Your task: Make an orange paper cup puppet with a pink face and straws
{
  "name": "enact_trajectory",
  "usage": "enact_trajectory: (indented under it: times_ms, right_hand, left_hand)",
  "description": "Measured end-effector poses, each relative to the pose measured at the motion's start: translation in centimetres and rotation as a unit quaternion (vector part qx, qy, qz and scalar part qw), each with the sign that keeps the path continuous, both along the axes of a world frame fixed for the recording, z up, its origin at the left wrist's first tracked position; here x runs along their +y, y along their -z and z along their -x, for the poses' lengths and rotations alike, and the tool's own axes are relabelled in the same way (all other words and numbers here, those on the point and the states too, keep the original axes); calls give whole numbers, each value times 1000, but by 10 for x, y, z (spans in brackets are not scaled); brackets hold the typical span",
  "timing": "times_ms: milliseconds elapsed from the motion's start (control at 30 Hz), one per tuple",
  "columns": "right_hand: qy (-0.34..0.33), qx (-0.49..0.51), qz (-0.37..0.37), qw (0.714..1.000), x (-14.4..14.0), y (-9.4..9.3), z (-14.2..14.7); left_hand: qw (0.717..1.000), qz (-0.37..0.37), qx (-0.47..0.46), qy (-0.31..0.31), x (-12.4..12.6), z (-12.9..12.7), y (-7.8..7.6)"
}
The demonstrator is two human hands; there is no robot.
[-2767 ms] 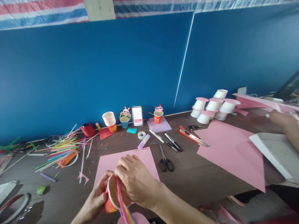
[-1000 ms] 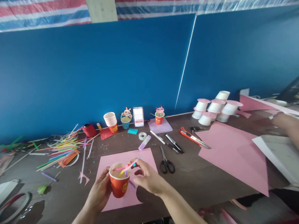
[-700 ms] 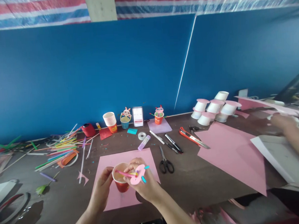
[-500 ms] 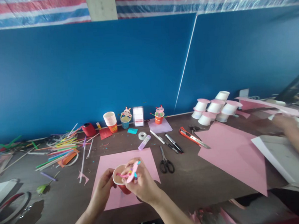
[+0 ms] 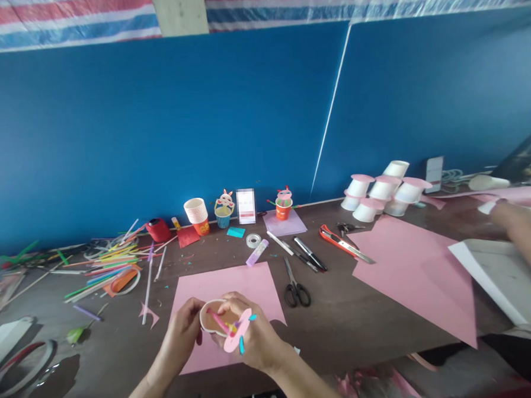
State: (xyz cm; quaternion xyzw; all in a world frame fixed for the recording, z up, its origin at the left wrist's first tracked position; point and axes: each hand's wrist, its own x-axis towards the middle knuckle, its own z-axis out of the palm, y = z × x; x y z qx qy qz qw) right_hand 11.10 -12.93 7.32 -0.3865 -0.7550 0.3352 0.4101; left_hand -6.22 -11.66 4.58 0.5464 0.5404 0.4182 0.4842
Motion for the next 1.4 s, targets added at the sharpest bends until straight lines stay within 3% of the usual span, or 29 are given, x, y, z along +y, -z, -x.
enact_trajectory:
  times_ms: [133, 233, 300, 400, 533, 600, 733, 833, 933, 1167, 1300, 1400]
  right_hand:
    - [5, 50, -7, 999, -2, 1, 2]
    - [30, 67, 2, 997, -3, 1, 3]
    - [28, 75, 16, 997, -2, -1, 2]
    - [-2, 73, 36, 997, 1, -6, -1]
    - [-24, 55, 42, 997, 7, -15, -3]
    - [-43, 47, 41, 997, 8, -20, -4]
    - [-95, 28, 27, 995, 2, -31, -11]
    - [-86, 23, -13, 996, -4, -41, -18]
    - [-57, 2, -32, 998, -6, -50, -21]
    - [-24, -72, 25, 997, -3, -58, -15]
    - [-33, -94, 44, 994, -4, -57, -13]
    - [-2, -124, 25, 992, -5, -53, -9]
  left_hand:
    - [994, 57, -95, -9, 1, -2, -6]
    - [972, 121, -202, 1, 3, 0, -10]
    - [964, 143, -225, 19, 3, 3, -12]
    - [975, 93, -196, 52, 2, 9, -14]
    - [969, -12, -143, 202, -2, 14, -13]
    - [966, -41, -91, 240, -4, 13, -10]
    - [974, -135, -10, 181, -6, 7, -6]
    - [972, -179, 18, 150, -5, 5, -8]
    - [968, -194, 57, 150, -4, 6, -14]
    - [950, -236, 155, 135, -6, 9, -14]
    - [946, -245, 157, 145, -6, 10, -13]
    - [945, -251, 148, 149, -8, 9, -15]
